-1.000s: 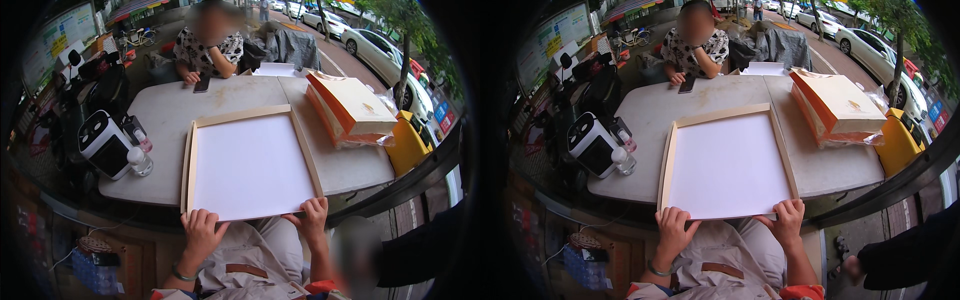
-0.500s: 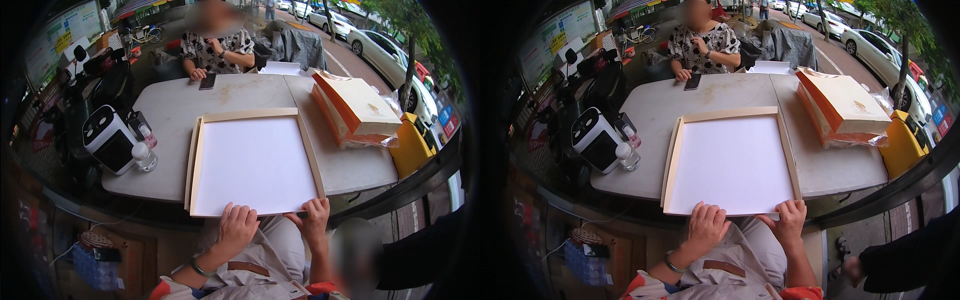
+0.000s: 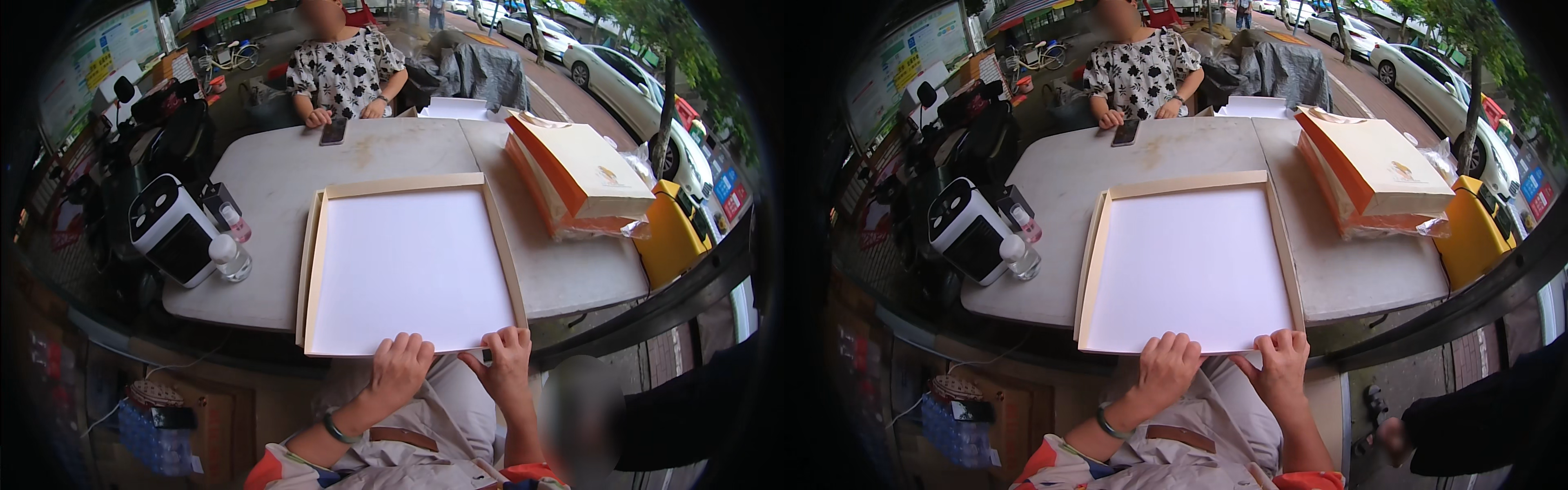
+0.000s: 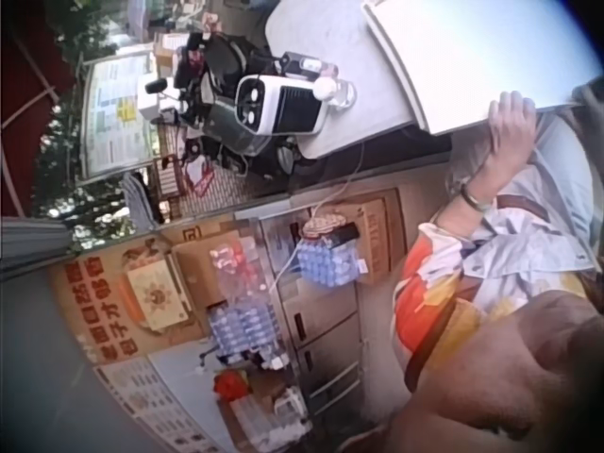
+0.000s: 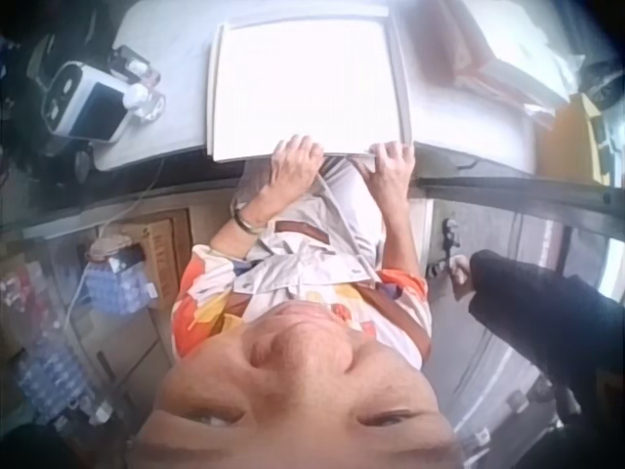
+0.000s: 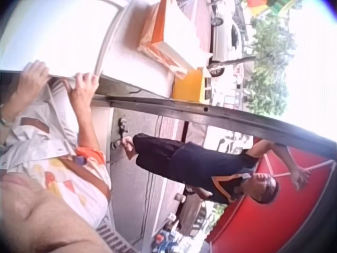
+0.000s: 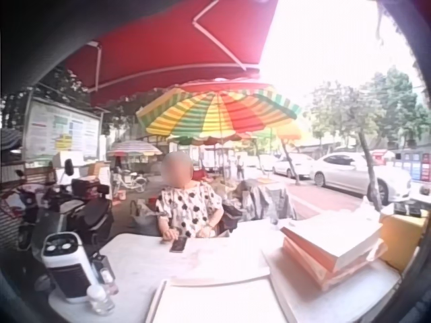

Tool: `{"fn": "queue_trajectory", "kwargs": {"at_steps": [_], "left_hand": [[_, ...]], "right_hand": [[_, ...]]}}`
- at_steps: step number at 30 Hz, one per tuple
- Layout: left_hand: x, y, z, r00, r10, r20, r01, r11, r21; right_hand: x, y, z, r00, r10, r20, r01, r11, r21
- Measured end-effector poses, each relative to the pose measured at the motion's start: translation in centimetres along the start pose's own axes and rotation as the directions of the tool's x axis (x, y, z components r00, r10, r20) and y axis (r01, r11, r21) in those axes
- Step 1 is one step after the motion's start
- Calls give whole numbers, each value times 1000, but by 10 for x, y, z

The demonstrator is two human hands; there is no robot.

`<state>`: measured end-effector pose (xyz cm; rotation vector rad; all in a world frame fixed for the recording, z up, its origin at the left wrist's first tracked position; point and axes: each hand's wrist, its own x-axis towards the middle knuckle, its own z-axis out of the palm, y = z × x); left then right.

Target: The person assembles a wooden picture frame by placing a white backing sheet inside the frame and securing it. They then insert a floral-patterned artwork into the frame and close it with a decorative lid.

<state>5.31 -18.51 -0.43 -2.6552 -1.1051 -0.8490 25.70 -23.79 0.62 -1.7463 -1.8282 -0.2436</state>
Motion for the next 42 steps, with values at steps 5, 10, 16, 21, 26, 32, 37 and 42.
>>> {"fn": "queue_trajectory", "kwargs": {"at_steps": [5,10,16,21,26,32,37,42], "left_hand": [[2,0,1,1000,-17,-5,17,1000,0],[9,10,3,1000,6,-20,-7,1000,-29],[19,30,17,995,38,-94,-46,996,-81],[21,32,22,995,57,-82,-63,996,-71],[22,31,25,997,61,-53,-64,996,-58],[24,30,22,997,70,-43,-73,995,-69],[22,28,22,997,69,-46,-73,994,-84],[15,15,2,996,90,-27,-92,993,-70]], "right_hand": [[3,-9,-3,999,38,34,-38,999,2],[-2,-5,8,999,43,-12,-43,999,0],[-1,-9,9,999,51,0,-51,999,8],[0,-12,1,997,64,41,-67,995,77],[2,-14,-7,996,27,88,-33,998,61],[0,-12,0,996,51,79,-55,997,48],[0,-12,2,997,40,68,-42,999,22],[-1,-17,6,999,2,53,-2,1000,0]]}}
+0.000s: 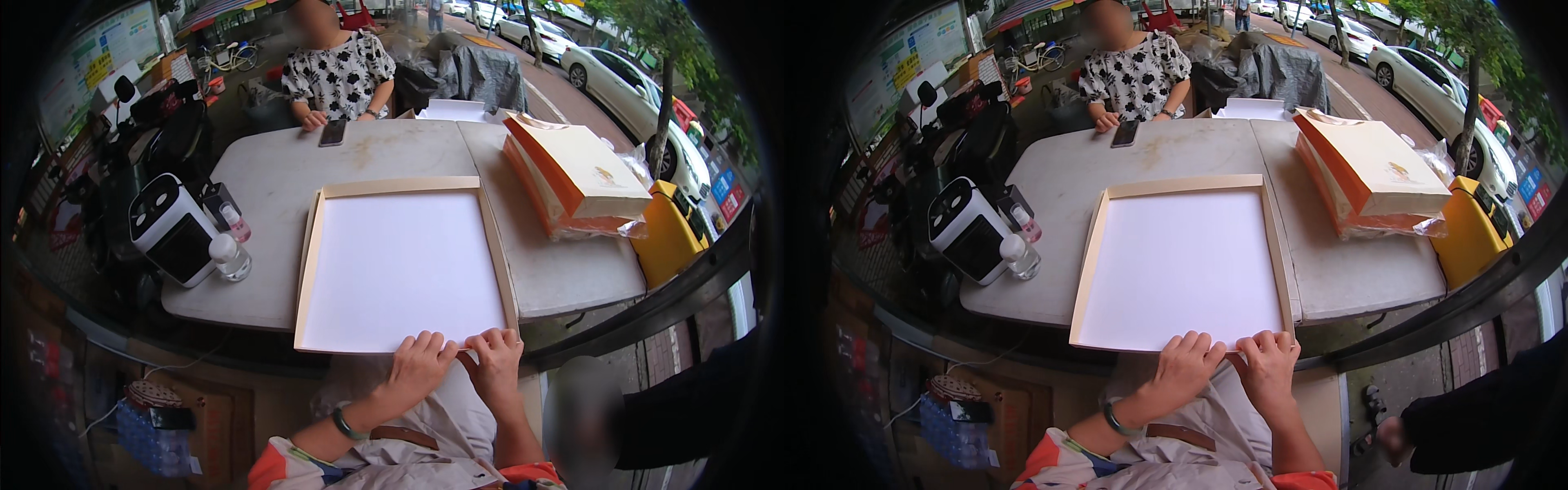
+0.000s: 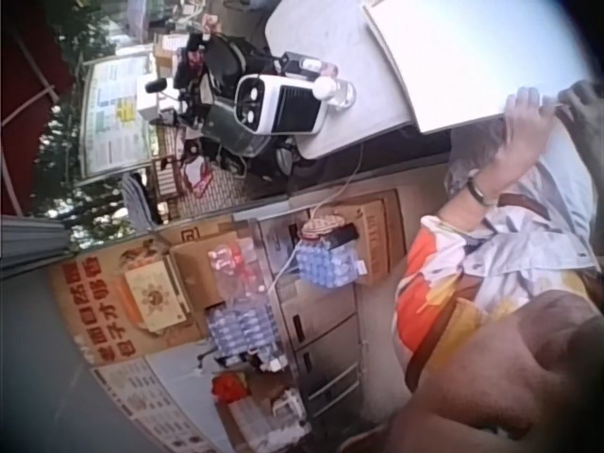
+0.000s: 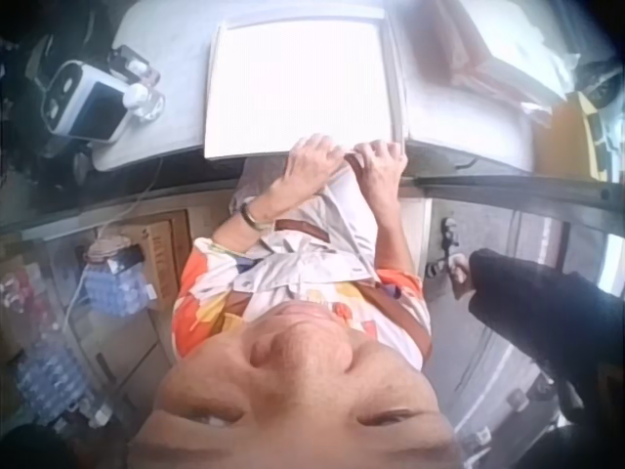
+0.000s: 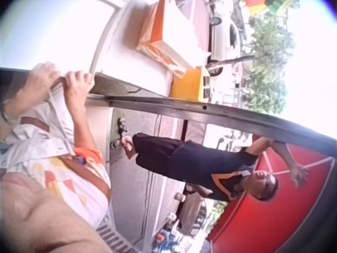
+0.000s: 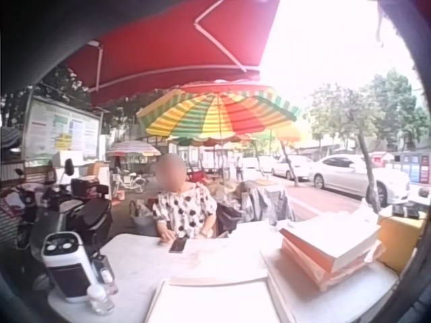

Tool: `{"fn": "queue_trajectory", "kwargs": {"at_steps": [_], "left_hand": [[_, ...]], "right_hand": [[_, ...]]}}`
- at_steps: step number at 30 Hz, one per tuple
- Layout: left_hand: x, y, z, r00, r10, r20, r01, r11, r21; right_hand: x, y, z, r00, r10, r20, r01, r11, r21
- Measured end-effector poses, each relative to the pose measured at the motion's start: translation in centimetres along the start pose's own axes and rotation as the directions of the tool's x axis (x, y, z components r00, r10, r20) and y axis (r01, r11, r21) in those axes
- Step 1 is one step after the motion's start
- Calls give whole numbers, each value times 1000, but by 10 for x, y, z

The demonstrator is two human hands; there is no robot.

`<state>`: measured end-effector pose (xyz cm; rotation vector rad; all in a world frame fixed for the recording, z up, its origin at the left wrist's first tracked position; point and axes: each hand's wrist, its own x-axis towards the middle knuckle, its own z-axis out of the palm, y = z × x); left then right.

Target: The person assembles a wooden picture frame by placing a white backing sheet inside the frame and securing it. They then insert a floral-patterned artwork into the frame and close it with a decorative lid.

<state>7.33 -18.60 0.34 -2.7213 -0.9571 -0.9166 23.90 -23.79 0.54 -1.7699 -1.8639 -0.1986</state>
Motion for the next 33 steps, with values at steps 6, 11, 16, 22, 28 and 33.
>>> {"fn": "queue_trajectory", "kwargs": {"at_steps": [6,11,16,22,28,33], "left_hand": [[-40,-47,-30,991,-126,41,124,991,48],[-69,-87,-65,978,-206,22,200,966,164],[-76,-94,-61,980,-197,-26,199,962,186],[-70,-94,-65,984,-177,4,174,969,174],[-74,-70,-80,983,-162,80,150,978,141],[-72,-63,-80,981,-146,130,130,984,122]], "right_hand": [[0,2,-1,1000,27,9,-27,999,-19],[1,2,-5,1000,15,5,-15,1000,-20],[2,2,-5,1000,6,9,-6,1000,-6],[0,5,1,997,8,-74,-8,1000,-2],[-25,11,-10,998,26,-62,-25,999,28],[-29,14,-17,999,26,-26,-26,999,27]]}}
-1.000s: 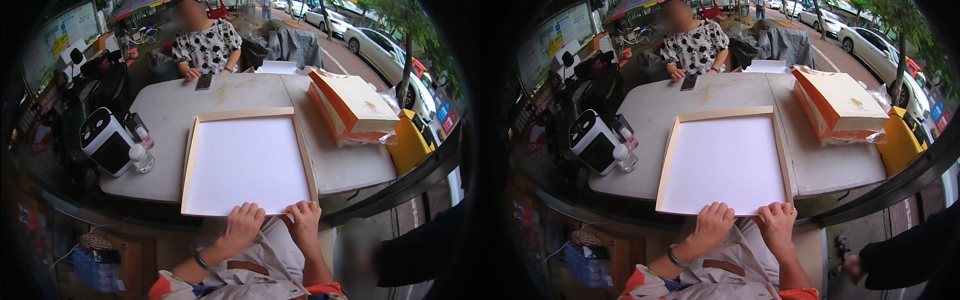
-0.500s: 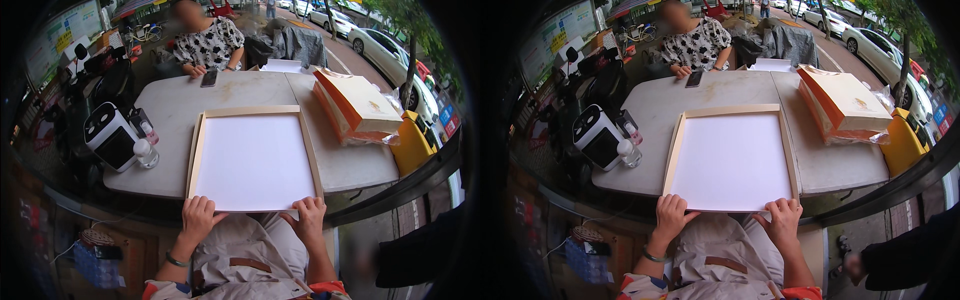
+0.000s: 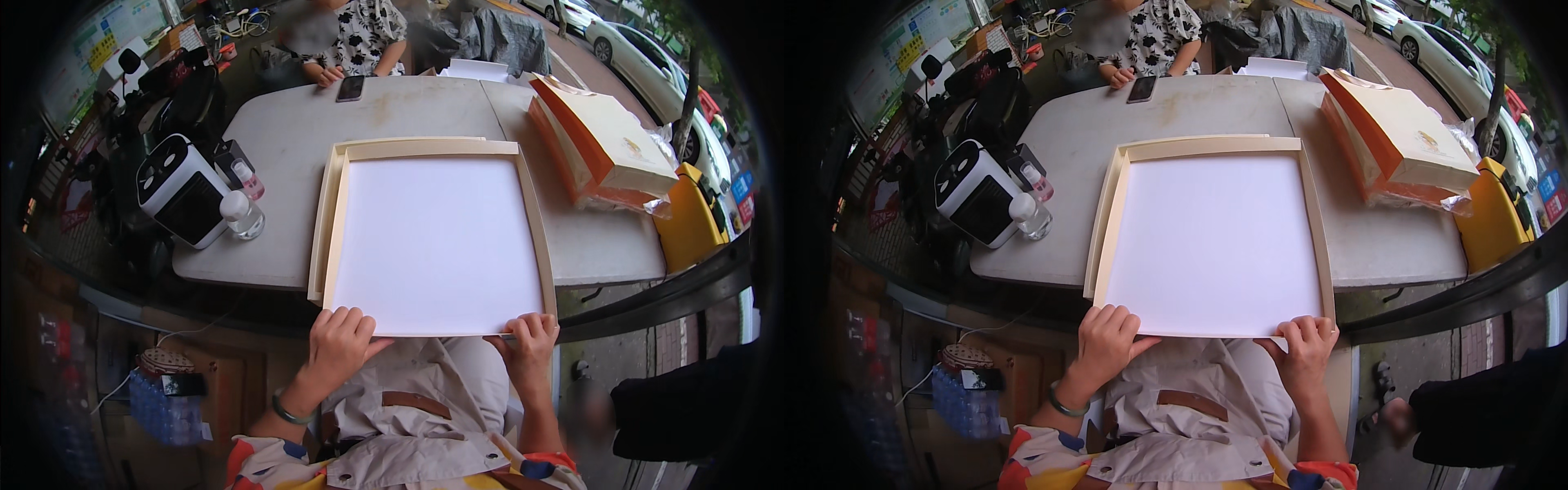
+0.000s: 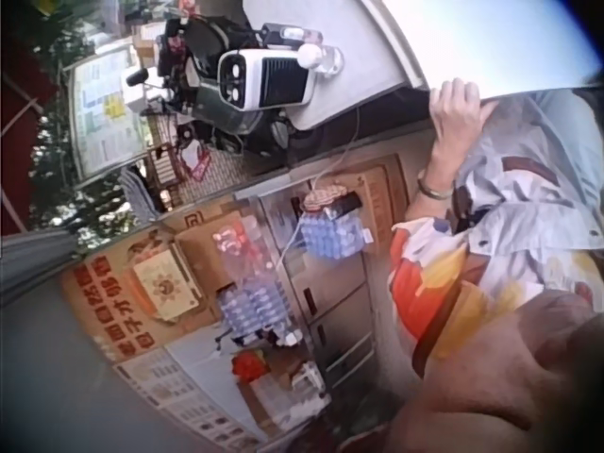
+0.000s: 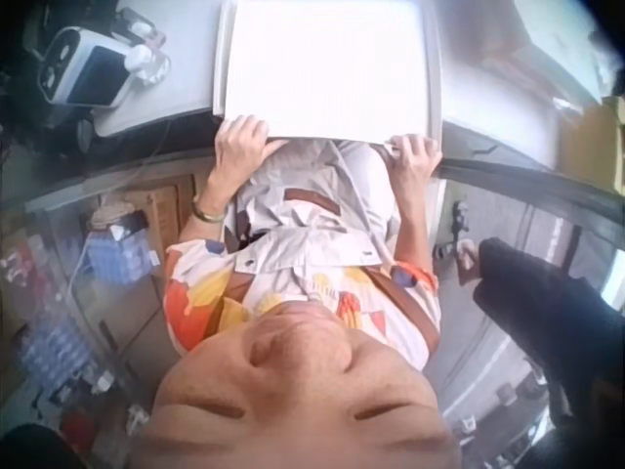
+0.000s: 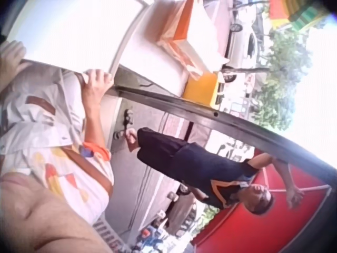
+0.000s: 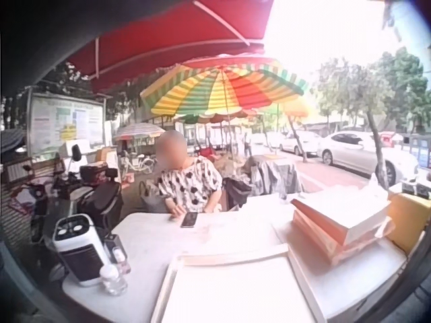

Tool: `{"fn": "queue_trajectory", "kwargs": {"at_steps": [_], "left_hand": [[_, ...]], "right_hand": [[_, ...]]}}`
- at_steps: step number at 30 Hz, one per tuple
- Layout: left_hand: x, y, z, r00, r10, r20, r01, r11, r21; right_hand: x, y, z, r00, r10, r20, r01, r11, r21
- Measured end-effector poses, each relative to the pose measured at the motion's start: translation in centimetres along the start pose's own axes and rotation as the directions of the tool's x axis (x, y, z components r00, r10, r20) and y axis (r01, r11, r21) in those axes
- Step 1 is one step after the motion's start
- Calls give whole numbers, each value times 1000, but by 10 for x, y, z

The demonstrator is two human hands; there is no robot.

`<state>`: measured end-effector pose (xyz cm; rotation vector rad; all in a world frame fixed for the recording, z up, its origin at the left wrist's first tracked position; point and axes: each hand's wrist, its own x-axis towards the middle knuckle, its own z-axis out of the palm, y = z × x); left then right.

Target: The person assembles a wooden picture frame by placing a white backing sheet inside the frame and securing it. They then insert a floral-patterned artwork into the frame and close it with a decorative lid.

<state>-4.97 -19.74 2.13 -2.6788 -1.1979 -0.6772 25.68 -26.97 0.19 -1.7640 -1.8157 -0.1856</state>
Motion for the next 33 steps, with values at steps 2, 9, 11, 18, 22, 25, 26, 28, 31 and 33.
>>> {"fn": "queue_trajectory", "kwargs": {"at_steps": [2,9,11,18,22,25,26,28,31,33], "left_hand": [[3,0,-3,1000,18,24,-17,1000,-10],[11,-7,-17,991,60,119,-35,979,-201],[18,-16,-21,994,42,102,-9,954,-300],[106,-73,-12,1000,-15,-23,10,983,-181],[179,-78,14,996,54,-76,-62,991,-115],[225,-65,43,996,57,-75,-65,992,-110],[239,-59,55,993,64,-103,-76,990,-115],[261,-48,72,988,64,-144,-83,988,-131],[289,-32,96,997,30,-71,-41,987,-154],[299,-29,101,1000,14,-13,-15,989,-146]], "right_hand": [[0,2,-1,1000,0,11,0,1000,3],[-4,7,-2,999,15,29,-15,1000,13],[-5,9,-1,1000,8,21,-9,1000,22],[-17,22,-5,999,-49,20,48,998,35],[-38,24,-6,997,-79,15,78,996,51],[-53,25,2,995,-96,-17,97,993,70],[-56,25,3,995,-96,-15,97,992,76],[-58,25,2,991,-135,-2,135,989,55],[-64,26,1,991,-132,17,130,989,72],[-63,24,0,987,-163,-4,163,984,77]]}}
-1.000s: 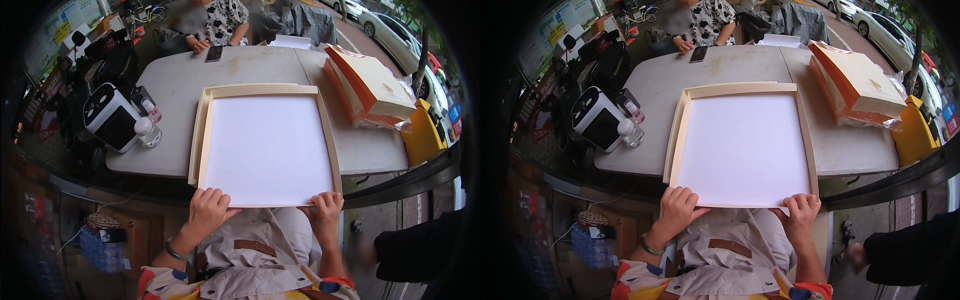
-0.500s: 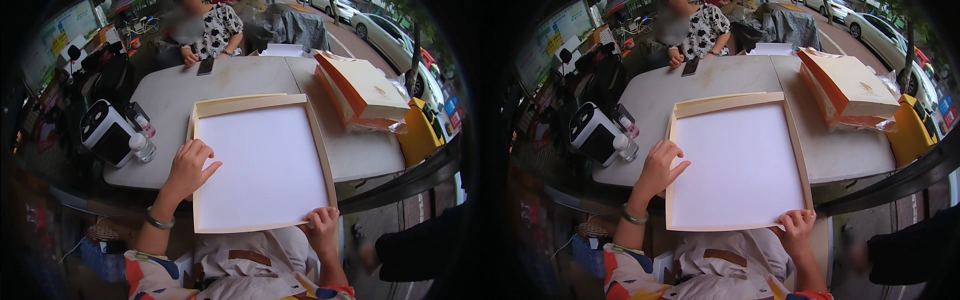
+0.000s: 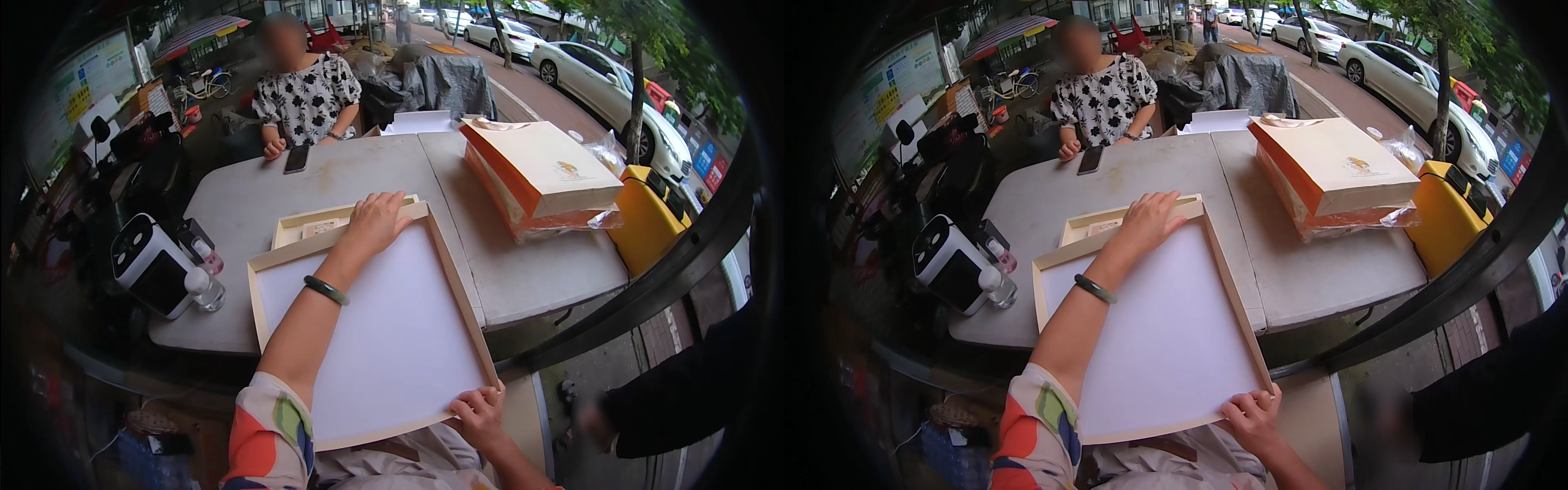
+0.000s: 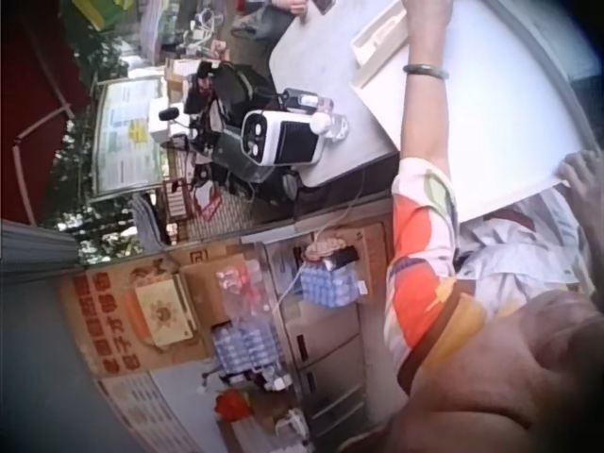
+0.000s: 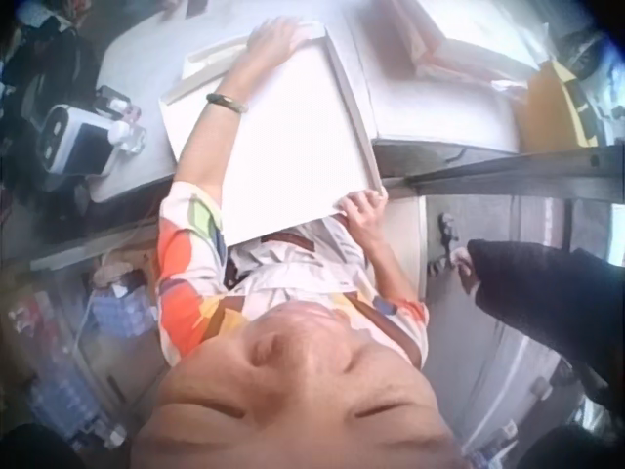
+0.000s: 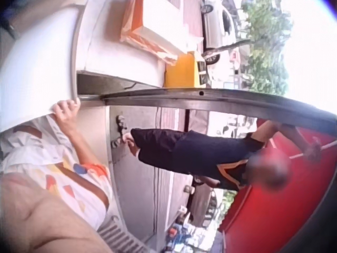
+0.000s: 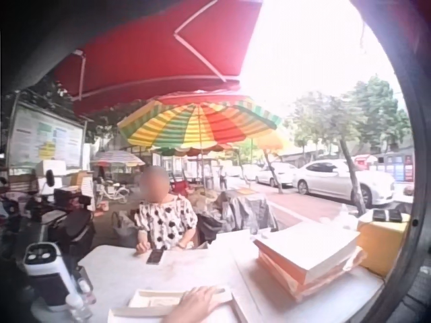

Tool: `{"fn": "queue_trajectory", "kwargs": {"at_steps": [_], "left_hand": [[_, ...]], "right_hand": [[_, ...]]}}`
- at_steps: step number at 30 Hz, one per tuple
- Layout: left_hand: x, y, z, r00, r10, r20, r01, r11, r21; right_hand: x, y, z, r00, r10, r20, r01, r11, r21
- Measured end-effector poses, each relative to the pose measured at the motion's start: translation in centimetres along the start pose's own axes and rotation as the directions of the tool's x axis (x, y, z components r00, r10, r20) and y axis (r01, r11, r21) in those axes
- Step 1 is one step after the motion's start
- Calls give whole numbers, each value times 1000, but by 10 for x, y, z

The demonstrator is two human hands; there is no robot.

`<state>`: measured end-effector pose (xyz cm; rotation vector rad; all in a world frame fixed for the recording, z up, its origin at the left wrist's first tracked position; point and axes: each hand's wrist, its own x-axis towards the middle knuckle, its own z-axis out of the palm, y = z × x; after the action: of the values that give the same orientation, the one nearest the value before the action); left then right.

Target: The person assembles a wooden picture frame by placing a white backing sheet inside the frame and securing it. They then insert a floral-patterned artwork into the frame and close it with a decorative lid.

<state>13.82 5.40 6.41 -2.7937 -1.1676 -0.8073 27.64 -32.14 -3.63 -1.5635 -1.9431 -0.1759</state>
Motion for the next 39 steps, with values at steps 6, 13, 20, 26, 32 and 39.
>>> {"fn": "queue_trajectory", "kwargs": {"at_steps": [6,13,20,26,32,39], "left_hand": [[12,-3,14,994,79,75,-77,997,-25],[11,-2,18,981,169,-100,-169,986,2],[11,-5,24,972,186,-142,-184,983,26],[5,-7,29,957,193,-216,-193,981,23],[-3,-5,37,951,142,-275,-131,990,58],[-7,-8,41,971,168,-172,-163,986,45]], "right_hand": [[0,-1,-1,1000,-18,-23,19,1000,18],[2,-4,-3,999,-38,-2,38,999,-15],[1,-5,-1,999,-31,6,32,999,-10],[0,-4,0,1000,-21,7,21,1000,12],[0,-6,1,1000,1,9,-1,999,36],[3,-10,-3,1000,15,23,-16,999,28]]}}
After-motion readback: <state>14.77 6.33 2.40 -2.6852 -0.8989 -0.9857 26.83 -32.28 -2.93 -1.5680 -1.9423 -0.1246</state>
